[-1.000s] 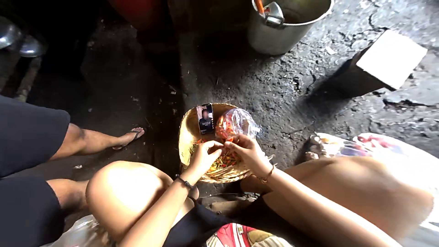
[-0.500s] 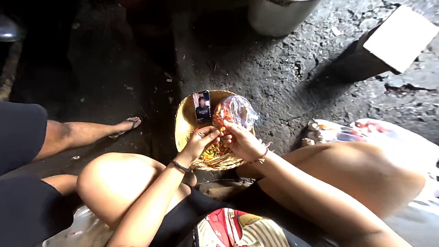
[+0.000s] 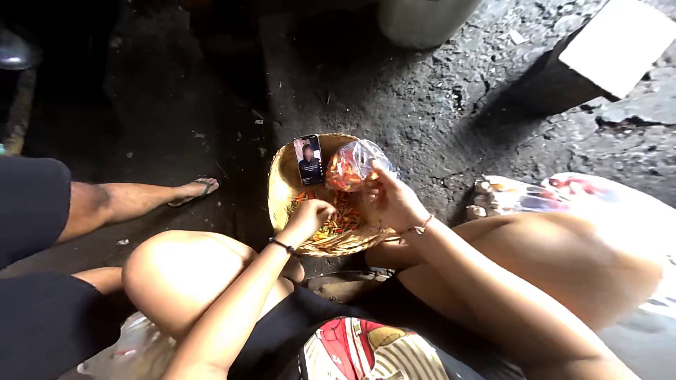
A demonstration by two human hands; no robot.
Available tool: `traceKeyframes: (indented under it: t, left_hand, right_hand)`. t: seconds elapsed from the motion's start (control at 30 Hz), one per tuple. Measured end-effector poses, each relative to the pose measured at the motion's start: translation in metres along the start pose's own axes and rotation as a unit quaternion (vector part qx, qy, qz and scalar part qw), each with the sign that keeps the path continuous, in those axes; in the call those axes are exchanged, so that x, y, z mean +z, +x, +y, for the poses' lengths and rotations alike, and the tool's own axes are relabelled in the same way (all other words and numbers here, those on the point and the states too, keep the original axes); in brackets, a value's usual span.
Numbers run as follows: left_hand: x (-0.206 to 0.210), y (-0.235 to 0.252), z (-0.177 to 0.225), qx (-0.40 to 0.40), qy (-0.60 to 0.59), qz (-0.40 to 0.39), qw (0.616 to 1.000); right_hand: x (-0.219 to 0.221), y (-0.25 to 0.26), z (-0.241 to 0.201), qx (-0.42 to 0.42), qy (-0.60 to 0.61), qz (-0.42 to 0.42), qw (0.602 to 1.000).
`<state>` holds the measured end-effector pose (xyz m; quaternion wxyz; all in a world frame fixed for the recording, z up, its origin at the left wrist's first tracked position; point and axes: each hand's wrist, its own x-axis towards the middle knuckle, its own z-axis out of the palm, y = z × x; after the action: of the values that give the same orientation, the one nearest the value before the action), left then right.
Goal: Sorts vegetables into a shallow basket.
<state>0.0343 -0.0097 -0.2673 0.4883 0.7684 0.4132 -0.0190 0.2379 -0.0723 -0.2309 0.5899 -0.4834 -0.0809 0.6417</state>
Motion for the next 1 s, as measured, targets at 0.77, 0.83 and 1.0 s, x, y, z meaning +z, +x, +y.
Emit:
traceKeyframes:
  t: [0.77,0.83,1.0]
  left_hand:
    - [0.061,0.071,-0.024,-0.127,0.106,0.013,0.986]
    - [0.049,0.066,-0.021,-0.136,0.039,-0.010,0.990]
    - [0.025,0.038,-0.005,-0.171,-0.077,-0.025,0.982]
  right_hand:
    - [0.001,-0.004,0.010,0.046,-0.061,0.028,0.997]
    - [-0.002,-0.005,0.011,0.039,-0.127,0.014,0.991]
    - [-0.010,0.002,0.020,-0.004,-0.340,-0.039,0.939]
